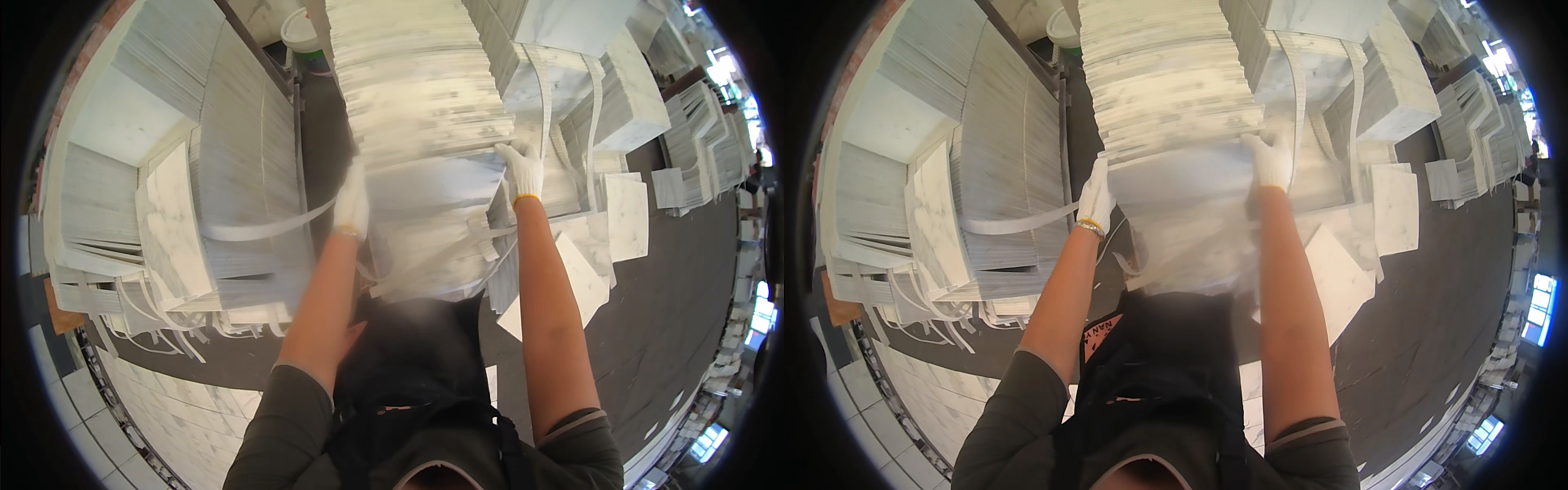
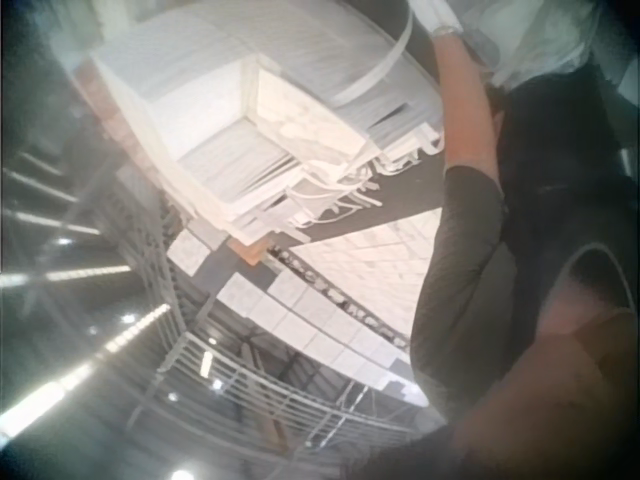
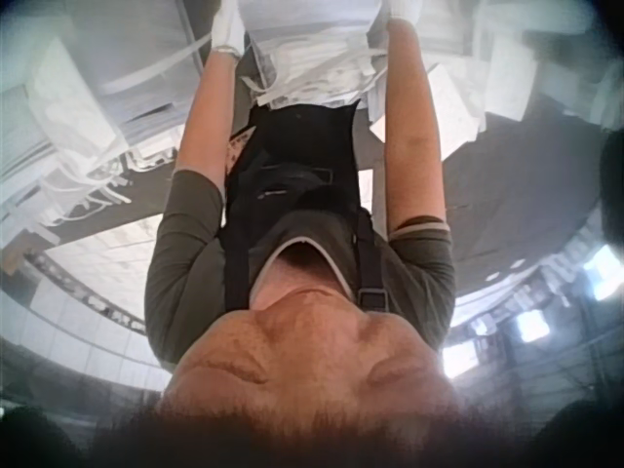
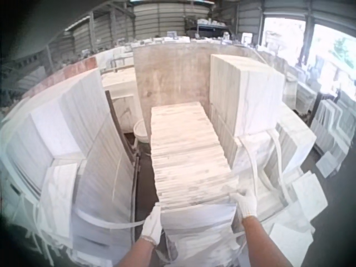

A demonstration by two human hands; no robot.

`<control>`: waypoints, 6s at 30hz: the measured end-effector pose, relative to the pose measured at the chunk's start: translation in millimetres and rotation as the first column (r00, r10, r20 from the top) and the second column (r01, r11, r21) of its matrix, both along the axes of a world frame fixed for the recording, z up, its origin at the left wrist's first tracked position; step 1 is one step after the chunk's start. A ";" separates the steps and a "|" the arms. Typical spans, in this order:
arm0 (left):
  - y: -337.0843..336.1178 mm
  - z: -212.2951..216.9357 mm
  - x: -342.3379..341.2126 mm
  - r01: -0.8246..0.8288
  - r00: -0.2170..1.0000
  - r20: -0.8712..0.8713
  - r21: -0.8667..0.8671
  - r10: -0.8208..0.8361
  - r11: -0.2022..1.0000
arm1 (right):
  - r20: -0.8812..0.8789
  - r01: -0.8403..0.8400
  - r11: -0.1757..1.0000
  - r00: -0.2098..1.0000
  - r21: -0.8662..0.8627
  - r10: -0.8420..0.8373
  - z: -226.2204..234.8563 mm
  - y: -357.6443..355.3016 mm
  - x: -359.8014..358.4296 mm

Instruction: The person repeatedly picks up white square tiles from a stack and places them on the floor in a grid pattern. They walk back and forth between the stack and the placement area, aligning each tile with existing ones.

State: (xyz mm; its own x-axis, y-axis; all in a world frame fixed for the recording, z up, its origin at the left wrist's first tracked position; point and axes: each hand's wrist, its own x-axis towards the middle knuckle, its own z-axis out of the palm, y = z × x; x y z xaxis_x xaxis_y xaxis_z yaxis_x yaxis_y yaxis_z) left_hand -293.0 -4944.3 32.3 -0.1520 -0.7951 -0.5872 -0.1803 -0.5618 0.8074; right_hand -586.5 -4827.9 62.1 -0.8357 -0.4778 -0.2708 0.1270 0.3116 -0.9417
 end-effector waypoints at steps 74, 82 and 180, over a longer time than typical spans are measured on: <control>190.0 5.3 63.3 0.149 0.989 0.077 -0.437 -0.128 0.887 | 0.057 -0.335 0.905 0.941 0.263 0.332 42.0 118.9 -44.9; 183.2 7.7 60.7 0.180 0.981 0.141 -0.444 -0.130 0.878 | -0.015 -0.302 0.910 0.948 0.285 0.319 24.6 -5.3 -45.6; -3.0 6.2 62.2 0.427 0.903 0.188 -0.282 -0.388 0.859 | 0.153 0.381 0.841 0.872 0.384 -0.465 294.1 470.0 197.9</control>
